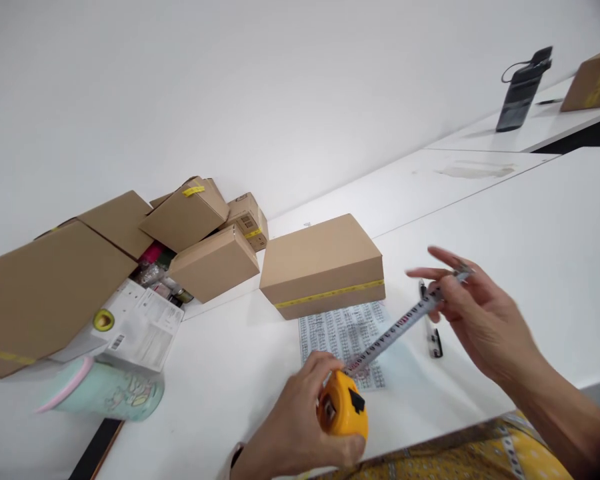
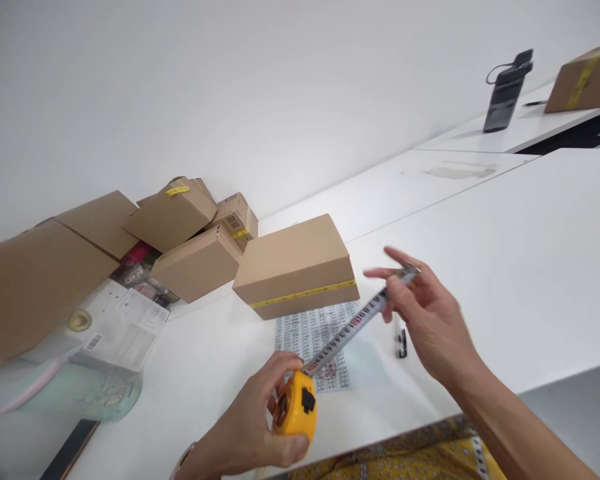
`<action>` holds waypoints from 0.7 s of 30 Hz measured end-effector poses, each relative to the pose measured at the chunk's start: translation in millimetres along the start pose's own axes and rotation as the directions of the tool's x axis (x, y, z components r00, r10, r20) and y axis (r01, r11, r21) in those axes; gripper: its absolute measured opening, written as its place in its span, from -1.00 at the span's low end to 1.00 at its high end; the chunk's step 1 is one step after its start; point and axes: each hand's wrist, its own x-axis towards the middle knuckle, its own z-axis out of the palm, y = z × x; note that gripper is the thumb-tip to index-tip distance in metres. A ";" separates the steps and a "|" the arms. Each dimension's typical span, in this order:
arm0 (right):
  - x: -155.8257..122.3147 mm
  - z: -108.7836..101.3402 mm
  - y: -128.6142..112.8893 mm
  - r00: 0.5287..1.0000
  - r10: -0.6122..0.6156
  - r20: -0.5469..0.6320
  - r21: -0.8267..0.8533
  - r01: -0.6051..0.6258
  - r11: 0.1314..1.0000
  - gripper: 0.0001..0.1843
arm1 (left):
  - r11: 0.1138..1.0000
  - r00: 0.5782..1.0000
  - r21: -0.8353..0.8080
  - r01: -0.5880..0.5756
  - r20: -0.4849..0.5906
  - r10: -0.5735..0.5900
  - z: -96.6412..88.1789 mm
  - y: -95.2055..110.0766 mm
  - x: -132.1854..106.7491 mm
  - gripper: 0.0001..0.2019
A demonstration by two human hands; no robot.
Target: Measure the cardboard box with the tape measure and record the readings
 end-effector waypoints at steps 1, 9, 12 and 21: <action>-1.4 -6.5 0.0 0.999 -0.012 -0.051 0.016 0.013 1.000 -0.71 | 0.999 1.000 0.038 -0.004 0.026 0.003 0.9 3.0 0.9 -0.36; -28.2 5.2 6.8 0.967 0.146 0.211 -0.075 -0.133 0.988 -0.69 | 0.995 0.990 0.033 -0.089 -0.107 0.092 -8.5 15.4 18.1 0.06; -33.6 25.8 10.8 0.926 0.153 0.345 -0.113 -0.121 0.986 -0.64 | 0.978 0.973 0.084 -0.192 -0.114 0.201 -15.2 27.5 23.8 0.07; 0.4 -29.8 58.4 0.997 -0.079 0.008 -0.894 0.043 0.446 -0.46 | 0.827 0.763 0.561 -0.034 -0.520 0.385 -103.3 56.8 82.4 -0.29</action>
